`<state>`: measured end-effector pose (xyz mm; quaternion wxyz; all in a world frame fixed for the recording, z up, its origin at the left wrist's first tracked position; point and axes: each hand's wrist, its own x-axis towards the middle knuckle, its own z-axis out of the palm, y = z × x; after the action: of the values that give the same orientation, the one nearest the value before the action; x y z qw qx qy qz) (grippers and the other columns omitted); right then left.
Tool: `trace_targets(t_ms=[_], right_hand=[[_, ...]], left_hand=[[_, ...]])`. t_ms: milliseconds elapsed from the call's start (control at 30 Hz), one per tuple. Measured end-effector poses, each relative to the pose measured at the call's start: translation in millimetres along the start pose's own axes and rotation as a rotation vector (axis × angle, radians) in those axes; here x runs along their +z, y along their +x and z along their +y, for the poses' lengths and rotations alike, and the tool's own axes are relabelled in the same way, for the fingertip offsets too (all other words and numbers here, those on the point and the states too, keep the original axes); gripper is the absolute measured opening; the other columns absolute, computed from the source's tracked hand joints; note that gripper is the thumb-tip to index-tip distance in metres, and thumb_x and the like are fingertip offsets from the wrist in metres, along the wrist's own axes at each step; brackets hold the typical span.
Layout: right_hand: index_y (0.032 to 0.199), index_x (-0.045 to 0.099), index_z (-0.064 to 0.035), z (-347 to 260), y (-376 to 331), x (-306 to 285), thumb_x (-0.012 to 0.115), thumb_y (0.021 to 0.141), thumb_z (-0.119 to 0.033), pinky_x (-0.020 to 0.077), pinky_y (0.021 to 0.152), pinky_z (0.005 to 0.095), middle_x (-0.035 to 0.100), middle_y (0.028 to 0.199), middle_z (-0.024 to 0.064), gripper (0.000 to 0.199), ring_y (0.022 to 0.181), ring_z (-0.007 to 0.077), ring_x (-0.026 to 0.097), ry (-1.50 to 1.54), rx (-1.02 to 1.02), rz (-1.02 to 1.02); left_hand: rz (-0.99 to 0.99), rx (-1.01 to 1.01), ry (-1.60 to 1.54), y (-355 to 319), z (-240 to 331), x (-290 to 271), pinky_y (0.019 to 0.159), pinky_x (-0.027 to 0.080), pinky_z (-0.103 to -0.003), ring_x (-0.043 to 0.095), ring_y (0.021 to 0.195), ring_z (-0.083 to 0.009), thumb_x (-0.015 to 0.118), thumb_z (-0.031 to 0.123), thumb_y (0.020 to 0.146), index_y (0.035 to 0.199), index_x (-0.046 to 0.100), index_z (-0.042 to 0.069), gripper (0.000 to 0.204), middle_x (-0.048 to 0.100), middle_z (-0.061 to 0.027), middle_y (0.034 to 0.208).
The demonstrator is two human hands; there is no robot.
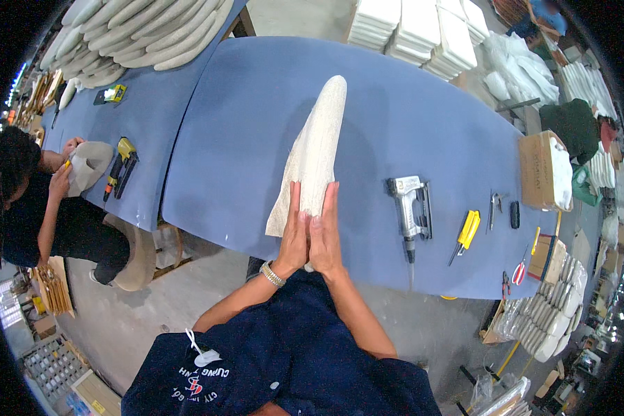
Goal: The person wraps fabric around foam cushion inserts, folds the edges, and secures them using a staple gun. They trim excess fabric with a utility knife and place finished cushions on a nearby surface.
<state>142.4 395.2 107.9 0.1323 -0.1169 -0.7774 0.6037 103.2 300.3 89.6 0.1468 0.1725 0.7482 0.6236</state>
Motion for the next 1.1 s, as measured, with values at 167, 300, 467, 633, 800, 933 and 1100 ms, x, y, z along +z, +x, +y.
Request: trace_targets(t_ms=[167, 300, 467, 633, 800, 933, 1100], right_hand=[[0.161, 0.006, 0.006, 19.3, 9.1, 9.1, 0.028, 0.11, -0.047, 0.0081, 0.127, 0.0431, 0.005, 0.169, 0.0266, 0.077, 0.157, 0.0383, 0.006, 0.086, 0.01, -0.023], [0.162, 0.009, 0.0011, 51.2, 32.9, 11.7, 0.026, 0.109, -0.052, 0.012, 0.127, 0.0414, 0.01, 0.169, 0.0208, 0.077, 0.156, 0.0333, 0.012, 0.402, 0.19, 0.011], [0.164, 0.012, -0.005, 100.6, 50.4, 17.9, 0.023, 0.109, -0.059, 0.017, 0.127, 0.0394, 0.016, 0.17, 0.0136, 0.078, 0.155, 0.027, 0.02, 0.806, 0.404, -0.001], [0.164, 0.018, -0.0078, 81.8, 49.6, 25.7, 0.026, 0.109, -0.06, 0.0188, 0.127, 0.0375, 0.019, 0.17, 0.0119, 0.076, 0.155, 0.025, 0.022, 0.691, 0.337, 0.012], [0.164, 0.018, -0.0054, -72.4, 77.3, 11.7, 0.025, 0.11, -0.055, 0.0122, 0.127, 0.0365, 0.014, 0.171, 0.0145, 0.074, 0.158, 0.027, 0.013, 0.502, 0.088, -0.134], [0.16, 0.022, 0.0044, -168.1, 93.2, 12.1, 0.025, 0.111, -0.05, 0.0084, 0.128, 0.0387, 0.019, 0.169, 0.022, 0.073, 0.158, 0.0318, 0.011, 0.453, -0.195, -0.324], [0.156, 0.032, 0.0054, -167.9, 141.7, 68.5, 0.033, 0.112, -0.044, 0.0199, 0.125, 0.038, 0.031, 0.163, 0.0244, 0.066, 0.154, 0.0314, 0.026, 0.558, -0.188, -0.341]], left_hand=[[0.006, 0.016, -0.063, -1.2, -7.0, -1.4, 0.127, 0.008, -0.046, 0.005, 0.159, -0.038, 0.027, 0.038, 0.111, 0.163, 0.011, -0.002, 0.067, 0.006, -0.0251, 0.17], [0.021, 0.054, -0.064, -0.4, -21.3, 2.4, 0.127, 0.008, -0.044, 0.006, 0.159, -0.037, 0.027, 0.037, 0.111, 0.163, 0.01, -0.003, 0.067, 0.007, -0.0241, 0.17], [-0.016, 0.076, -0.117, 1.3, -24.0, -1.4, 0.127, 0.008, -0.042, 0.006, 0.159, -0.0343, 0.028, 0.035, 0.111, 0.163, 0.01, -0.001, 0.066, 0.007, -0.0221, 0.171], [-0.036, -0.206, -0.252, 4.1, -59.2, -10.0, 0.127, 0.014, -0.038, 0.014, 0.158, -0.0253, 0.017, 0.063, 0.108, 0.164, 0.012, 0.003, 0.082, 0.015, -0.0147, 0.171], [0.021, -0.212, -0.726, 12.4, 36.0, -44.5, 0.127, 0.017, -0.039, 0.017, 0.157, -0.0254, 0.016, 0.064, 0.107, 0.164, 0.018, 0.01, 0.078, 0.02, -0.0134, 0.169], [0.325, 0.366, -0.459, 30.2, 142.7, -81.2, 0.127, 0.016, -0.043, 0.022, 0.155, -0.0286, 0.02, 0.068, 0.105, 0.159, 0.03, 0.001, 0.087, 0.03, -0.018, 0.165], [0.506, 0.713, 0.192, 43.2, 159.7, -138.2, 0.122, 0.024, -0.051, 0.04, 0.146, -0.0369, 0.028, 0.039, 0.108, 0.142, 0.053, -0.002, 0.059, 0.049, -0.0215, 0.152]])
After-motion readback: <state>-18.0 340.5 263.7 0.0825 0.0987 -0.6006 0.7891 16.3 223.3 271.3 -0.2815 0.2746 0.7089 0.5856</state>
